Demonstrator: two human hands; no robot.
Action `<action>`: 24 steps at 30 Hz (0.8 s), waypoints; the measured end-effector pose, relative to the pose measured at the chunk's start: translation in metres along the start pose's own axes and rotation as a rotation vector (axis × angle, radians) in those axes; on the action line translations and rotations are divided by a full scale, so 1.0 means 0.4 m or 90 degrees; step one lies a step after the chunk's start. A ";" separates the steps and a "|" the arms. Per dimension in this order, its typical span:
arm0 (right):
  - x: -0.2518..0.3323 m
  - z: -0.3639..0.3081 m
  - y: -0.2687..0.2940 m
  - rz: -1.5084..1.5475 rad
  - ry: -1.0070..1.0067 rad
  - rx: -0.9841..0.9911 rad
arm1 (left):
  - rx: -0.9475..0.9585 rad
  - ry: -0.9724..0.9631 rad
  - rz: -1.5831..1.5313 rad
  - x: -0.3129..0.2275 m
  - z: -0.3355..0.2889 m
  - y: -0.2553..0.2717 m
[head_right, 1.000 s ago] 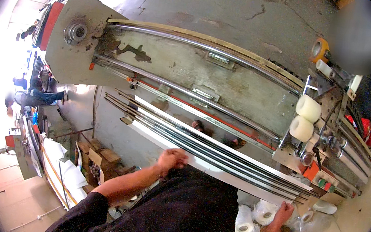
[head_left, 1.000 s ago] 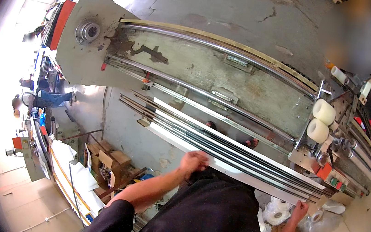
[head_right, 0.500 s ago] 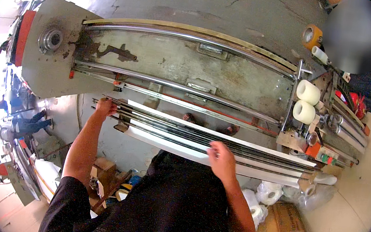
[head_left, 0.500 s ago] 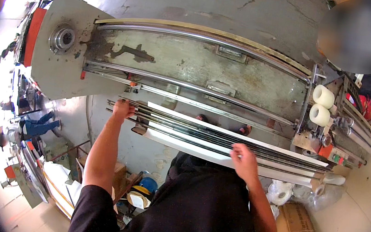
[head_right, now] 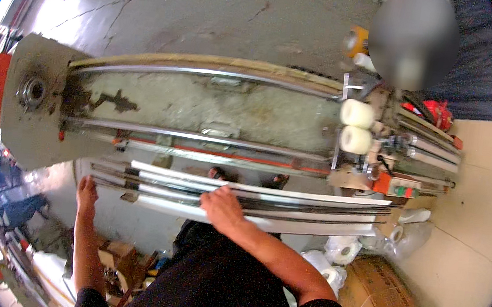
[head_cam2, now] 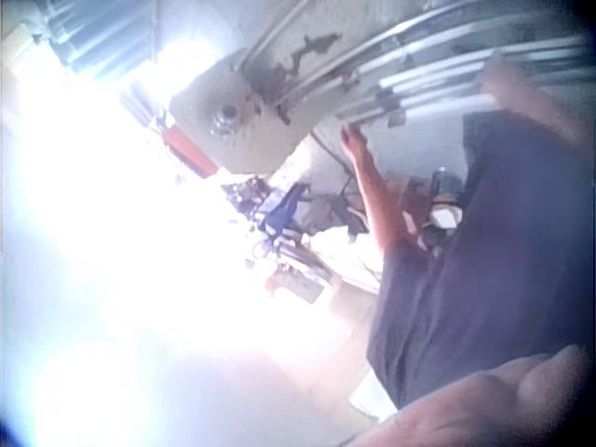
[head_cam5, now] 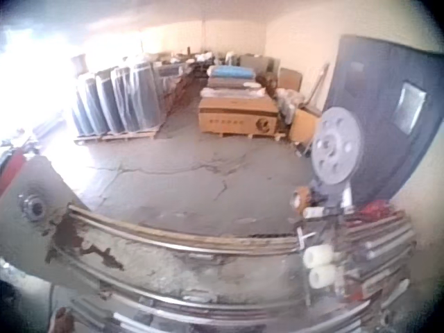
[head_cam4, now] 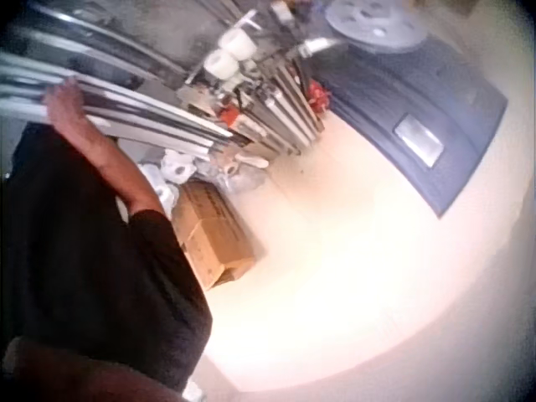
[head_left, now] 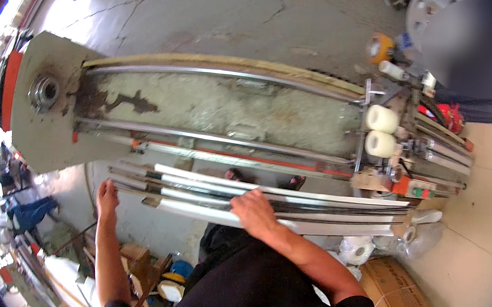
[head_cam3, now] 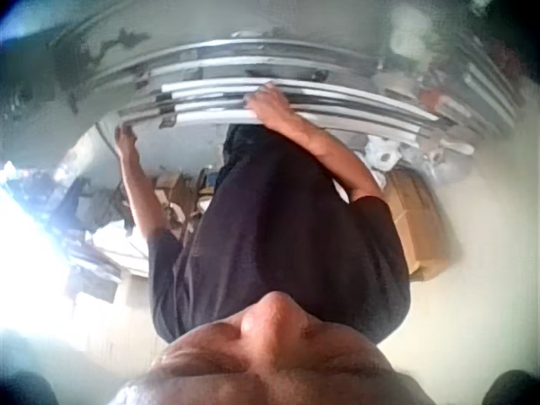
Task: The person feeds a metal rod through rollers on an industrial fabrication machine and applies pieces of tape to cylindrical components mounted on the rod. They then move the rod along the machine's tracks while monitoring the assembly.
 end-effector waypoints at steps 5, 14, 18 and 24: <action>-0.009 -0.130 0.246 0.002 0.057 -0.122 | 0.016 -0.102 -0.065 -0.123 -0.175 -0.119; -0.379 -0.457 0.730 -0.192 -0.052 -0.277 | 0.214 -0.088 -0.142 -0.277 -0.467 -0.719; -0.581 -0.541 0.860 -0.218 -0.086 -0.370 | 0.305 -0.093 -0.186 -0.362 -0.552 -0.961; -0.785 -0.593 0.916 -0.230 -0.093 -0.417 | 0.291 -0.135 -0.137 -0.459 -0.646 -1.125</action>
Point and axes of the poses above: each hand's wrist, its own z-axis towards the middle knuckle, its own y-axis out of the back of the hand, x = y × z, the point moved 9 cm from there along z, towards the middle knuckle, and after that the axes turned 5 degrees about -z, right-handed, at the moved point
